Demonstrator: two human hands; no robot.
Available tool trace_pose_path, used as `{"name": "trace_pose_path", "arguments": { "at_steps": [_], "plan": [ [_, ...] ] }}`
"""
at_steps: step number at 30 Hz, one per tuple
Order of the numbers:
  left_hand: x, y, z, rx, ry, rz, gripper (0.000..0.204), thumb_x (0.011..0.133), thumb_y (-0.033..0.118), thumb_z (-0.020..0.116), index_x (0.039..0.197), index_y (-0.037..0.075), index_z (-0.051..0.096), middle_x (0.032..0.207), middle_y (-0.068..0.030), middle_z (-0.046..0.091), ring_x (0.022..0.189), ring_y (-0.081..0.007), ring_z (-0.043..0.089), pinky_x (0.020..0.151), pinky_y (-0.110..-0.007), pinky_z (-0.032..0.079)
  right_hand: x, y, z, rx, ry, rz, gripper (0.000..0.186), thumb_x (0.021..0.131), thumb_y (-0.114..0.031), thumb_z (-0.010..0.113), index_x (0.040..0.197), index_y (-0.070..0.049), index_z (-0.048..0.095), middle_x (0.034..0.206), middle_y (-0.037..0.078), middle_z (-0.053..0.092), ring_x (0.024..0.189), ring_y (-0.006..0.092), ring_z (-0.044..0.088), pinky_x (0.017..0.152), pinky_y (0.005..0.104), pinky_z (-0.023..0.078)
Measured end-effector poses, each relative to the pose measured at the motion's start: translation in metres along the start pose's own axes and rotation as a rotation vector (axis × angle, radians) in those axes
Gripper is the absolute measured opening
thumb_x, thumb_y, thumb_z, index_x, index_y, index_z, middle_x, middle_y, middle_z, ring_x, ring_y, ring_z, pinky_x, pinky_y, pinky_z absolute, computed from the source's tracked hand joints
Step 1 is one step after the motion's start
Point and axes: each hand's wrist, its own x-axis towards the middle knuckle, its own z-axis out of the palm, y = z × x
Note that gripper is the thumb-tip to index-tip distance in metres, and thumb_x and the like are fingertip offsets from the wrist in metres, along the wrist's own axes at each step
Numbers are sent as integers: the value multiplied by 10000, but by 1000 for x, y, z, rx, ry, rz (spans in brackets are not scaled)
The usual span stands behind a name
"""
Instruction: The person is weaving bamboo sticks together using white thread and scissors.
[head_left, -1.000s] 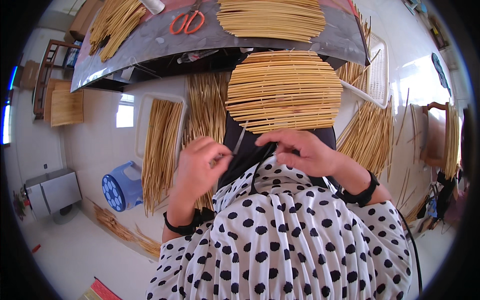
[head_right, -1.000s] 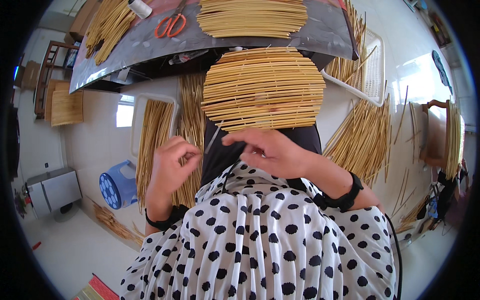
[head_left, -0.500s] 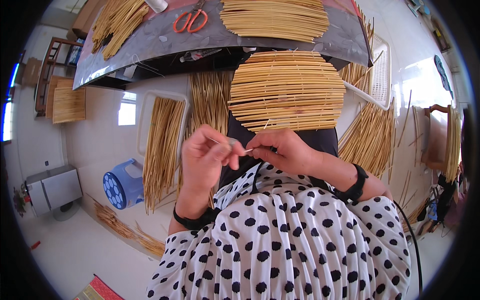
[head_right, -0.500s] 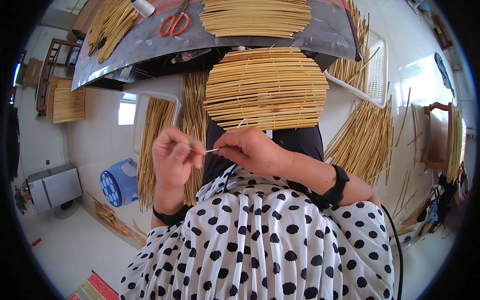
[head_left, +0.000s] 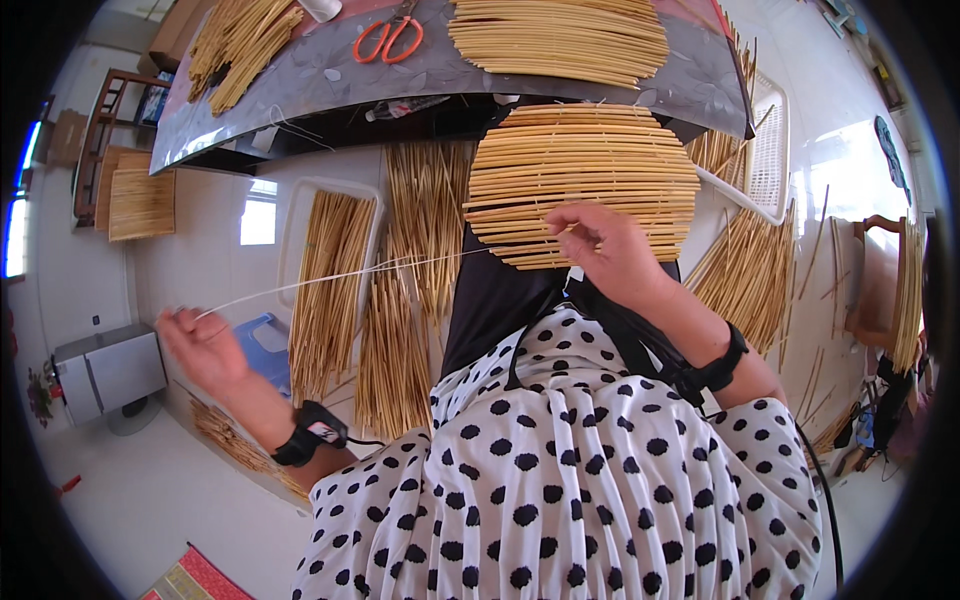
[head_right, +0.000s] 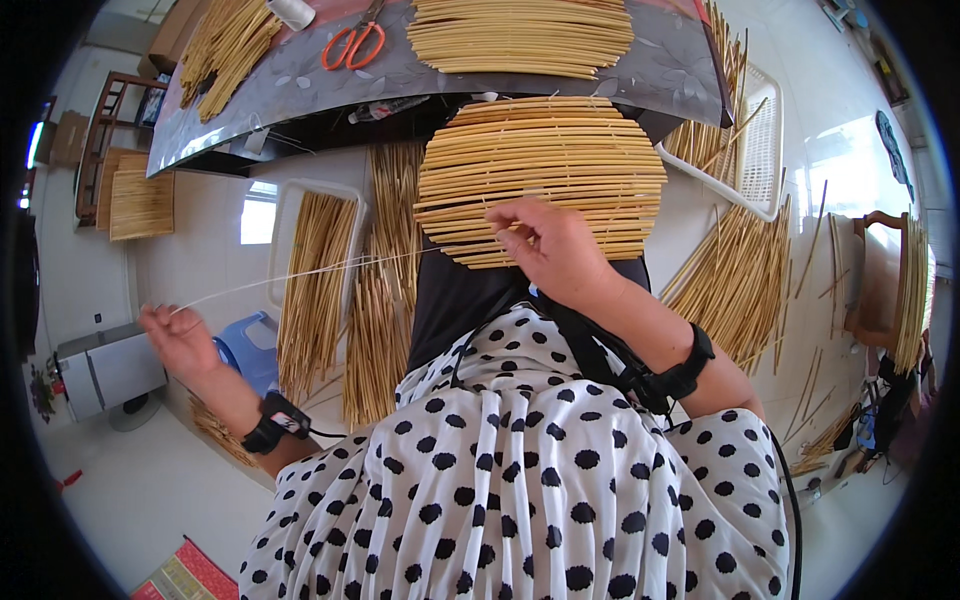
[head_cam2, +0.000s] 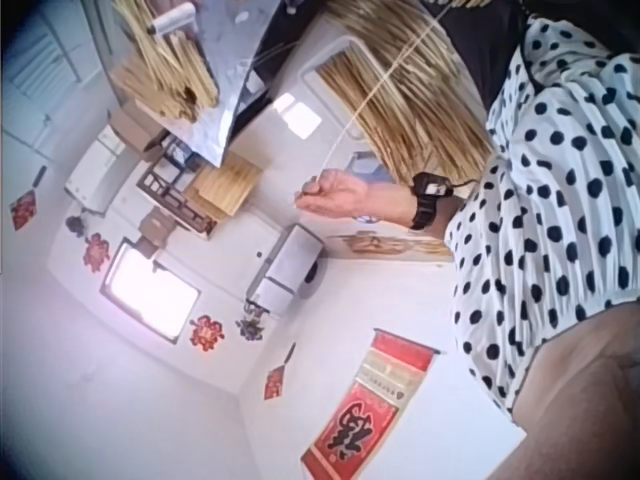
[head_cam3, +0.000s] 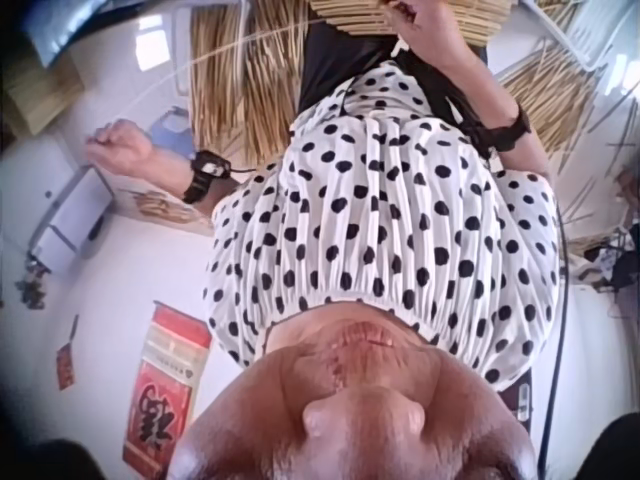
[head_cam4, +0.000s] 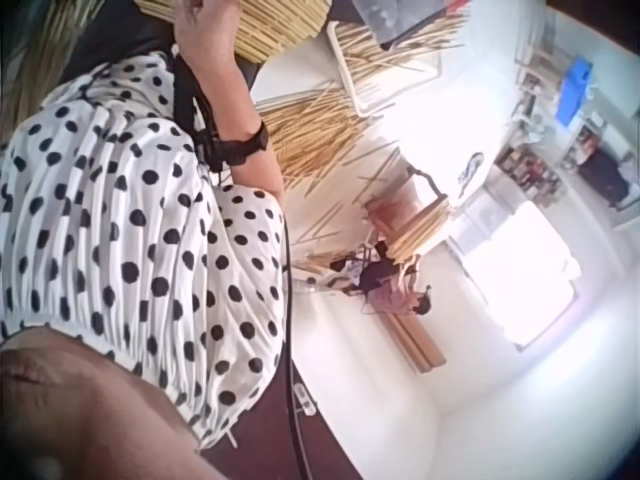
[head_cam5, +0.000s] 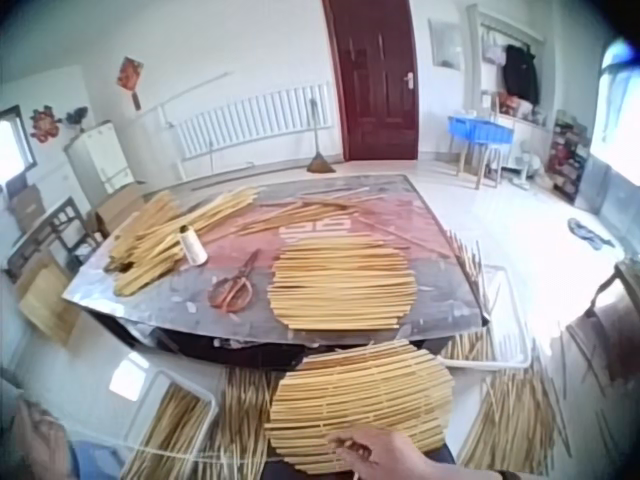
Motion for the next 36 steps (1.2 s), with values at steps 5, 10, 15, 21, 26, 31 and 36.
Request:
{"name": "trace_pose_path", "arguments": {
  "at_steps": [5, 10, 15, 21, 26, 31, 36],
  "plan": [
    [16, 51, -52, -13, -13, 143, 140, 978, 211, 577, 1033, 85, 550, 738, -3, 542, 613, -68, 469, 506, -212, 383, 0, 8, -20, -97, 125, 45, 170, 868, -23, 643, 1038, -19, 650, 898, 78, 661, 666, 148, 588, 636, 267, 493],
    [-30, -24, 35, 282, 221, 89, 104, 937, 116, 609, 1000, 106, 526, 738, -5, 513, 539, -66, 421, 467, -182, 355, 5, 4, -18, -345, 164, -54, 144, 849, -30, 645, 993, -31, 655, 860, 91, 646, 668, 206, 622, 626, 292, 503],
    [-95, -113, 111, 307, -208, -477, 77, 966, 122, 556, 1030, 80, 571, 732, -3, 528, 508, -62, 488, 447, -182, 406, 12, 12, -6, -545, 221, -260, 129, 827, -78, 658, 955, -64, 663, 880, 84, 623, 724, 289, 630, 641, 357, 519],
    [-129, -163, 156, 589, -546, -783, 258, 955, 82, 551, 1195, 5, 609, 717, -61, 637, 550, -79, 566, 526, -202, 479, 20, 8, 0, -659, 223, -303, 164, 795, -106, 693, 956, -83, 669, 886, 60, 599, 763, 264, 627, 649, 360, 518],
    [-126, -179, 170, 715, -604, -678, 275, 953, 81, 554, 1205, -12, 613, 714, -49, 638, 548, -61, 547, 524, -193, 457, 22, 11, 0, -670, 217, -327, 166, 781, -117, 709, 940, -92, 671, 867, 47, 575, 763, 248, 623, 643, 357, 517],
    [-132, -189, 177, 820, -636, -554, 242, 910, 53, 603, 1133, -30, 647, 656, -40, 635, 526, -48, 541, 477, -202, 430, 24, 16, 1, -669, 204, -296, 121, 782, -109, 706, 897, -90, 674, 865, 41, 574, 763, 244, 622, 641, 351, 518],
    [-132, -198, 177, 912, -644, -456, 200, 878, 56, 639, 1055, -34, 666, 619, -43, 628, 522, -52, 552, 468, -215, 429, 25, 17, 2, -634, 219, -297, 83, 790, -108, 698, 866, -85, 673, 845, 40, 576, 772, 242, 626, 642, 351, 518]
  ]
}}
